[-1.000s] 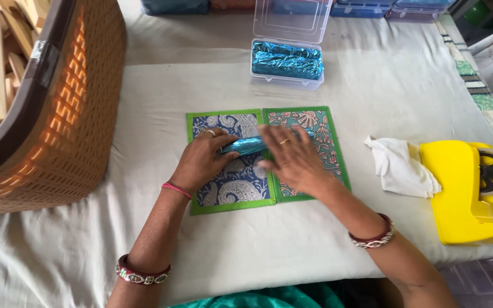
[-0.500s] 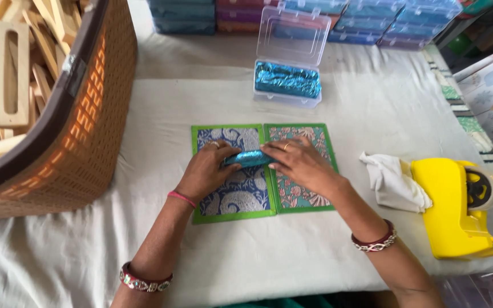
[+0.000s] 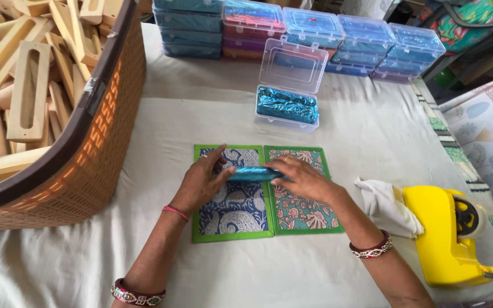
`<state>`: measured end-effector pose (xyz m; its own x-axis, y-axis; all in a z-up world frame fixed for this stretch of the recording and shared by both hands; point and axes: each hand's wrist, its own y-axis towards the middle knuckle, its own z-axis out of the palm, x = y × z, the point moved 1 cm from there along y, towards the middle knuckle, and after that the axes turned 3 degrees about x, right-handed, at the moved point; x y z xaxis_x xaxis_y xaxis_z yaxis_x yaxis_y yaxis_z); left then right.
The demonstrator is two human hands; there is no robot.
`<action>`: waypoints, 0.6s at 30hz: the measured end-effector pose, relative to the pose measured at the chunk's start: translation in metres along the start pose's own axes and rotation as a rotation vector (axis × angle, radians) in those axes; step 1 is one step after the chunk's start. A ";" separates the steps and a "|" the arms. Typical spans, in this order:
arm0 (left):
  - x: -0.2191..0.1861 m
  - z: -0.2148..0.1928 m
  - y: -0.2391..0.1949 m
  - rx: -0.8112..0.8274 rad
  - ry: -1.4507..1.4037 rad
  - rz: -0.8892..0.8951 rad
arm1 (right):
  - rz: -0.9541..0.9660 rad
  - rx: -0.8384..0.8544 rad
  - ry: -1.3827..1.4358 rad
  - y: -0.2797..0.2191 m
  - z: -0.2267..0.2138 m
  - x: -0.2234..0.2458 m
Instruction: The person wipes wooden handle blanks with a white cloth, then wraps each handle in colored metallic foil, pressing and folding the foil around the wood, and places the finished foil-wrapped handles into an open plastic storage box.
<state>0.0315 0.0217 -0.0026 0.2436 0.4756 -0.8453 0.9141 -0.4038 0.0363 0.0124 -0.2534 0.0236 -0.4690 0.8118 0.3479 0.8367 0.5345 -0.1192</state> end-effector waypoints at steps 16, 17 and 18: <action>-0.003 -0.008 0.000 -0.042 0.115 0.004 | 0.274 -0.150 0.325 0.039 -0.084 -0.153; -0.003 -0.008 0.001 -0.045 0.111 -0.001 | 0.272 -0.143 0.323 0.042 -0.085 -0.155; -0.002 -0.008 0.001 -0.048 0.115 0.013 | 0.248 -0.127 0.373 0.045 -0.086 -0.157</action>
<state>0.0346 0.0263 0.0035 0.2885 0.5581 -0.7780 0.9245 -0.3739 0.0746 0.1480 -0.3772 0.0431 -0.1356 0.7589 0.6370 0.9496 0.2829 -0.1348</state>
